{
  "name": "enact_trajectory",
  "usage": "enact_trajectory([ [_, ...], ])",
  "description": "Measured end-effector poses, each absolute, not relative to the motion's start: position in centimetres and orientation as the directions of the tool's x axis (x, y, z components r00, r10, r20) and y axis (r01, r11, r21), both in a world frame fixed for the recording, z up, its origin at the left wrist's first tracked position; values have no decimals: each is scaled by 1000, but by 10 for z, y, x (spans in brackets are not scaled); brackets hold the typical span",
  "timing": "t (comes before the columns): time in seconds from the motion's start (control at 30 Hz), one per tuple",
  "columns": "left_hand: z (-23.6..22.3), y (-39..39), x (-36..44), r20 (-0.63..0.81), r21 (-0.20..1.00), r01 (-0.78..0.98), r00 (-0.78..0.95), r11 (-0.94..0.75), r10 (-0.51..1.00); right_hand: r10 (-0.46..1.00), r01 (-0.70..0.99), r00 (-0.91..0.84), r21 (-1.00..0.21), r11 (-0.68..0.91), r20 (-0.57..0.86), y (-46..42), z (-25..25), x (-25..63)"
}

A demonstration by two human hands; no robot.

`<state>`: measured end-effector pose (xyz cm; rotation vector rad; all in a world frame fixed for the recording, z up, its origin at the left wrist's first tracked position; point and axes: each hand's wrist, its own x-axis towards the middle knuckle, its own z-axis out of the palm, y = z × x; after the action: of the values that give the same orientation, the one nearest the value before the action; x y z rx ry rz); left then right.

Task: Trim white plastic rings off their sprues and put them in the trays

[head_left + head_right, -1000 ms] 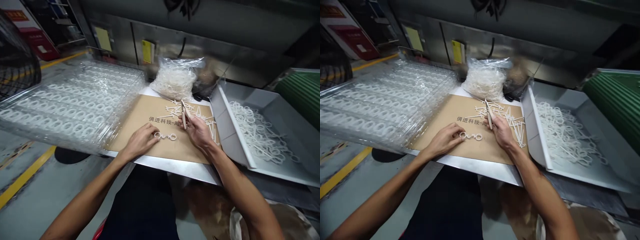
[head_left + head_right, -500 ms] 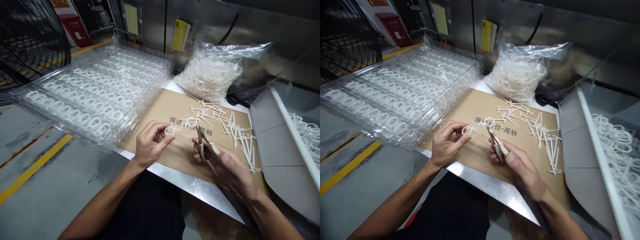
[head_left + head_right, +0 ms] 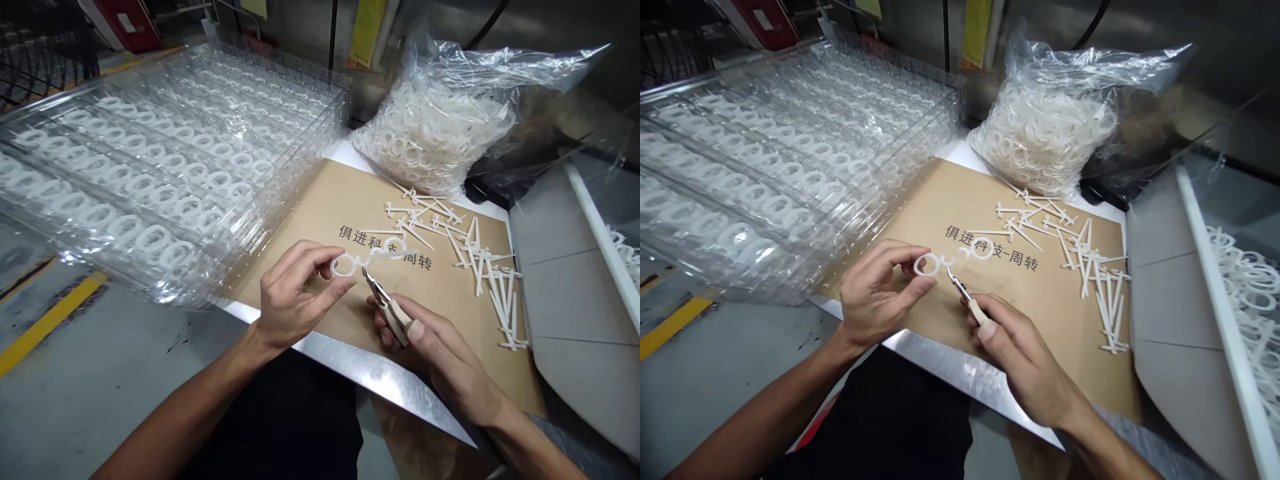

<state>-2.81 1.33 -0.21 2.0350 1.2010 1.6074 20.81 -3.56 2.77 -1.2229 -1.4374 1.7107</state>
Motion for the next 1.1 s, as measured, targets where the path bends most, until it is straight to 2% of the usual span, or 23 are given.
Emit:
enact_trajectory([
  [1.1, -1, 13, -28, 713, 587, 433, 124, -685, 690, 872, 122, -410, -963, -239, -268, -36, 27, 199],
])
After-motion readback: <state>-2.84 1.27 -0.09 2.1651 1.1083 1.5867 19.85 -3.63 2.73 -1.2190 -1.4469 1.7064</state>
